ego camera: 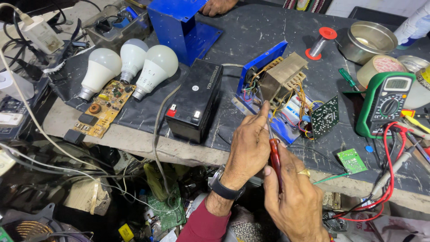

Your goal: The person uses a soldering iron to work on a small green circuit board, then switches to a screwdriver to adjust components inside a blue metal box containing a transformer and wires.

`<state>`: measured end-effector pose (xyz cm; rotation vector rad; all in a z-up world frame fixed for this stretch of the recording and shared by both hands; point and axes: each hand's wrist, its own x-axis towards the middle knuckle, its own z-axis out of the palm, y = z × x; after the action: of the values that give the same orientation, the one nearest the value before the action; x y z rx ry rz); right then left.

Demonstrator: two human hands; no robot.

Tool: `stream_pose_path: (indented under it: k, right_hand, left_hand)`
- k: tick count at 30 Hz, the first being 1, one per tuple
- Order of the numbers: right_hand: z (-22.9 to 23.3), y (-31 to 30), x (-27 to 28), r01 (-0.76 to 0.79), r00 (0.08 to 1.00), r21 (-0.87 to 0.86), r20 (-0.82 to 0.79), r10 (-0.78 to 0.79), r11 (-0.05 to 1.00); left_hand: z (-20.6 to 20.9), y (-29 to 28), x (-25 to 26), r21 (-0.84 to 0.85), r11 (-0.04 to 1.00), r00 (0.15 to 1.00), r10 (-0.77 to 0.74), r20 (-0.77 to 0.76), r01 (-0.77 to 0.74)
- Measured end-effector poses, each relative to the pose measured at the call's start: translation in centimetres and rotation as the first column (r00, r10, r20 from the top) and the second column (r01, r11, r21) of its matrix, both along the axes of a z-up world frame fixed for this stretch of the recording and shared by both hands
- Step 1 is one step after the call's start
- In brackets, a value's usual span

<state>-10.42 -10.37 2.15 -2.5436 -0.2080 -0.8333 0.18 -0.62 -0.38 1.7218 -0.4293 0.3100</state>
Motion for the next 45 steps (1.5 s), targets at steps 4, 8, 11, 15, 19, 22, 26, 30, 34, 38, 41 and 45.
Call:
stream_pose_path:
  k: [4,8,11,15,19,22,26,30,34,38,41,45]
  right_hand:
    - [-0.3,-0.1,0.2,-0.036,0.999,0.023,0.026,0.036,0.999]
    - [-0.5,0.1,0.5,-0.023,0.997,-0.012,0.074,0.024,1.0]
    - [-0.4,-0.1,0.4,-0.054,0.998,0.08,0.045,0.051,0.995]
    - [-0.4,-0.6,0.4,-0.099,0.995,0.184,0.011,0.099,0.978]
    - [-1.0,-0.6,0.7,-0.093,0.996,0.204,0.012,0.092,0.975]
    - [-1.5,-0.5,0.8,-0.073,0.997,0.114,0.044,0.069,0.991]
    - [-1.5,-0.6,0.8,-0.086,0.996,0.1,0.045,0.082,0.991]
    - [-1.0,-1.0,0.6,-0.151,0.989,0.232,0.027,0.148,0.961]
    - [-1.1,-1.2,0.6,-0.16,0.987,0.227,0.018,0.16,0.961]
    - [-1.6,-0.7,0.9,-0.086,0.996,0.128,0.019,0.084,0.988]
    - [-1.7,-0.5,1.0,-0.038,0.999,0.047,0.007,0.037,0.998]
    - [-1.2,-0.7,0.7,-0.072,0.997,0.114,-0.009,0.073,0.991]
  left_hand:
    - [0.1,0.0,-0.1,-0.031,0.999,0.995,-0.012,-0.094,0.009]
    - [0.3,-0.1,0.0,-0.013,1.0,0.997,-0.002,-0.083,0.001]
    - [0.3,-0.2,0.0,-0.012,1.0,0.995,0.0,-0.101,-0.001]
    - [0.4,-0.3,0.0,-0.021,1.0,0.993,-0.011,-0.12,0.009]
    - [0.4,-0.4,0.1,0.002,1.0,0.989,-0.002,-0.145,0.002]
    - [0.3,-0.4,0.1,0.023,1.0,0.991,-0.006,-0.134,0.009]
    - [0.2,-0.4,0.1,0.006,1.0,0.996,-0.004,-0.093,0.005]
    - [0.3,-0.5,0.0,-0.047,0.999,0.995,-0.002,-0.102,-0.003]
    - [0.3,-0.6,0.0,-0.057,0.998,0.988,-0.007,-0.155,-0.002]
    - [0.4,-0.5,0.0,-0.069,0.998,0.996,-0.009,-0.09,0.003]
    - [0.5,-0.5,-0.1,-0.078,0.997,0.998,-0.016,-0.056,0.012]
    - [0.7,-0.5,-0.2,-0.093,0.995,0.998,-0.028,-0.059,0.023]
